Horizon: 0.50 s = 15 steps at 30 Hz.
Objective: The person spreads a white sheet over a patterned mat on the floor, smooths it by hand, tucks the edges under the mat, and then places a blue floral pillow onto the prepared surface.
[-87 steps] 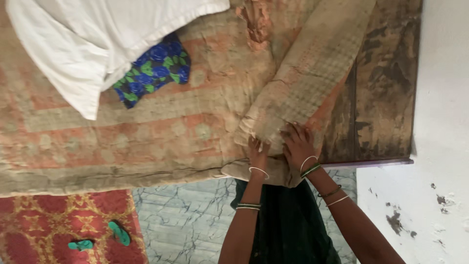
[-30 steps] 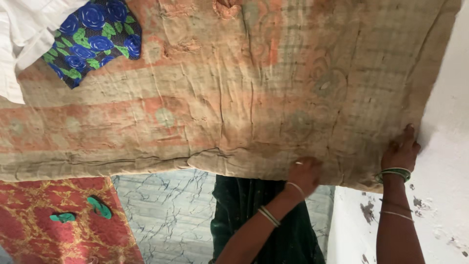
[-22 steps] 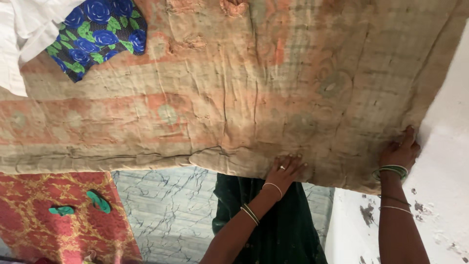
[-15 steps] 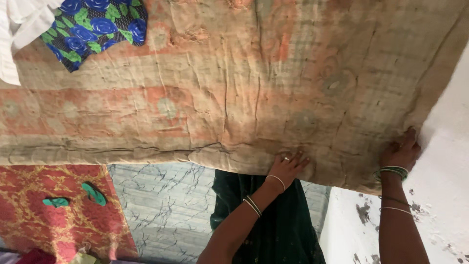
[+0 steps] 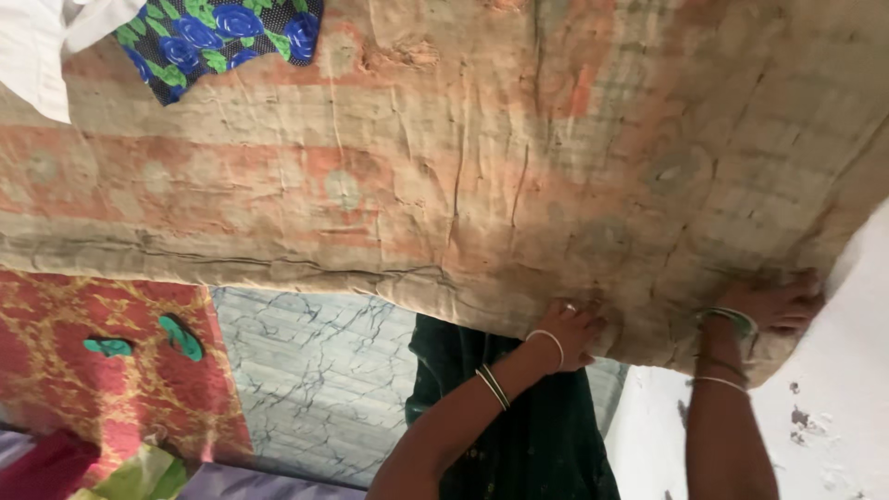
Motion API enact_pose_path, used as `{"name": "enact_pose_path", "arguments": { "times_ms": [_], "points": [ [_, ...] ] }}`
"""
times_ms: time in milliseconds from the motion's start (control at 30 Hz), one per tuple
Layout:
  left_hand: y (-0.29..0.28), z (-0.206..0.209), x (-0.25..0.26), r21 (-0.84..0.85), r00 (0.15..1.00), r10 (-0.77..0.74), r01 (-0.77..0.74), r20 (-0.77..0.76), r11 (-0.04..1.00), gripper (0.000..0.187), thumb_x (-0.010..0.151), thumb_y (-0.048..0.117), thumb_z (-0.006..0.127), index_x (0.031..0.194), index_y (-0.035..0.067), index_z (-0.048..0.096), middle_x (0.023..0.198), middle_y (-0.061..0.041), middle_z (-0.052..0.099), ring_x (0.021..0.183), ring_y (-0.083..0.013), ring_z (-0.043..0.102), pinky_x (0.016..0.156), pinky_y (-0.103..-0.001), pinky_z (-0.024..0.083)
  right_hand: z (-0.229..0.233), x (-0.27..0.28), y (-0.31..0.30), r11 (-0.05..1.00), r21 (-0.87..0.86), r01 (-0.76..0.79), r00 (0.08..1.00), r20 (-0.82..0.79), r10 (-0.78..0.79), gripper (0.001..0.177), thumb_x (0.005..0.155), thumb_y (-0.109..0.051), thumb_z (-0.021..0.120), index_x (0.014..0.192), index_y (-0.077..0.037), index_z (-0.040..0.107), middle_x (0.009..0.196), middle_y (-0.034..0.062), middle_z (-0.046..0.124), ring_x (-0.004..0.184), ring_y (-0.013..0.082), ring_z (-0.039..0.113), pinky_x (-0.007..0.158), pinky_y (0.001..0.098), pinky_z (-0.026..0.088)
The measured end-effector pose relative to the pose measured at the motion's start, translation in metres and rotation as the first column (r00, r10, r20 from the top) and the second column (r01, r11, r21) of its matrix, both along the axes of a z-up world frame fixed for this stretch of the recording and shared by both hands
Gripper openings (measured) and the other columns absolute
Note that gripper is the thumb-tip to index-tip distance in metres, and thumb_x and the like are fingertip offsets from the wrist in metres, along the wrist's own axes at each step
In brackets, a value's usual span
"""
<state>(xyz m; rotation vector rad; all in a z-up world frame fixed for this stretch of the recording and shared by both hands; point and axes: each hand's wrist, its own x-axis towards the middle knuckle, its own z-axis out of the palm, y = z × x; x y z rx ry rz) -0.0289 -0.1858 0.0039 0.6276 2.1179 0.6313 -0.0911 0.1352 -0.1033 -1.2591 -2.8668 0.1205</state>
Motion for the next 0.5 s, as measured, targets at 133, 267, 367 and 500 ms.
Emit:
{"name": "enact_pose_path", "arguments": {
  "times_ms": [133,267,367,500],
  "points": [
    [-0.014,-0.033,-0.052,0.075,0.962,0.098,-0.121,0.256,0.990,0.059,0.098,0.052,0.059,0.144,0.016,0.054,0.154,-0.010,0.050,0.138,-0.0340,0.049,0.110,-0.056,0.037,-0.020,-0.010,-0.054,0.958,0.034,-0.284,0.944,0.183,0.273,0.076,0.105,-0.033,0.052,0.163,0.007,0.025,0.167,0.0376,0.016,0.151,0.0576,0.017,0.119,0.0657,0.022],
    [-0.053,-0.081,-0.096,0.158,0.877,0.416,-0.388,-0.241,0.908,0.057,0.090,0.034,0.065,0.140,0.011,0.057,0.148,-0.016,0.056,0.135,-0.0373,0.052,0.105,-0.054,0.044,-0.030,-0.029,-0.121,0.772,-0.312,-0.554,0.810,0.009,0.586,0.075,0.110,-0.048,0.046,0.168,-0.005,0.029,0.177,0.0226,0.015,0.165,0.0444,0.013,0.132,0.0641,0.008],
    [-0.087,-0.096,-0.158,-0.028,0.810,0.466,-0.507,-0.355,0.861,0.059,0.093,0.029,0.065,0.149,0.015,0.052,0.154,-0.013,0.049,0.140,-0.0339,0.048,0.107,-0.055,0.044,-0.034,-0.046,-0.176,0.757,-0.382,-0.531,0.798,0.074,0.597,0.078,0.108,-0.053,0.043,0.170,-0.010,0.021,0.175,0.0240,0.004,0.163,0.0457,0.002,0.127,0.0695,0.004],
    [-0.139,-0.084,-0.242,-0.221,0.681,0.583,-0.713,-0.444,0.665,0.081,0.089,0.042,0.073,0.156,0.021,0.033,0.168,-0.012,0.020,0.153,-0.0340,0.025,0.117,-0.063,0.032,-0.030,-0.057,-0.189,0.791,-0.361,-0.493,0.785,0.208,0.584,0.082,0.108,-0.053,0.038,0.174,-0.016,0.007,0.174,0.0262,-0.012,0.160,0.0491,-0.012,0.121,0.0780,-0.001]
  ]
}}
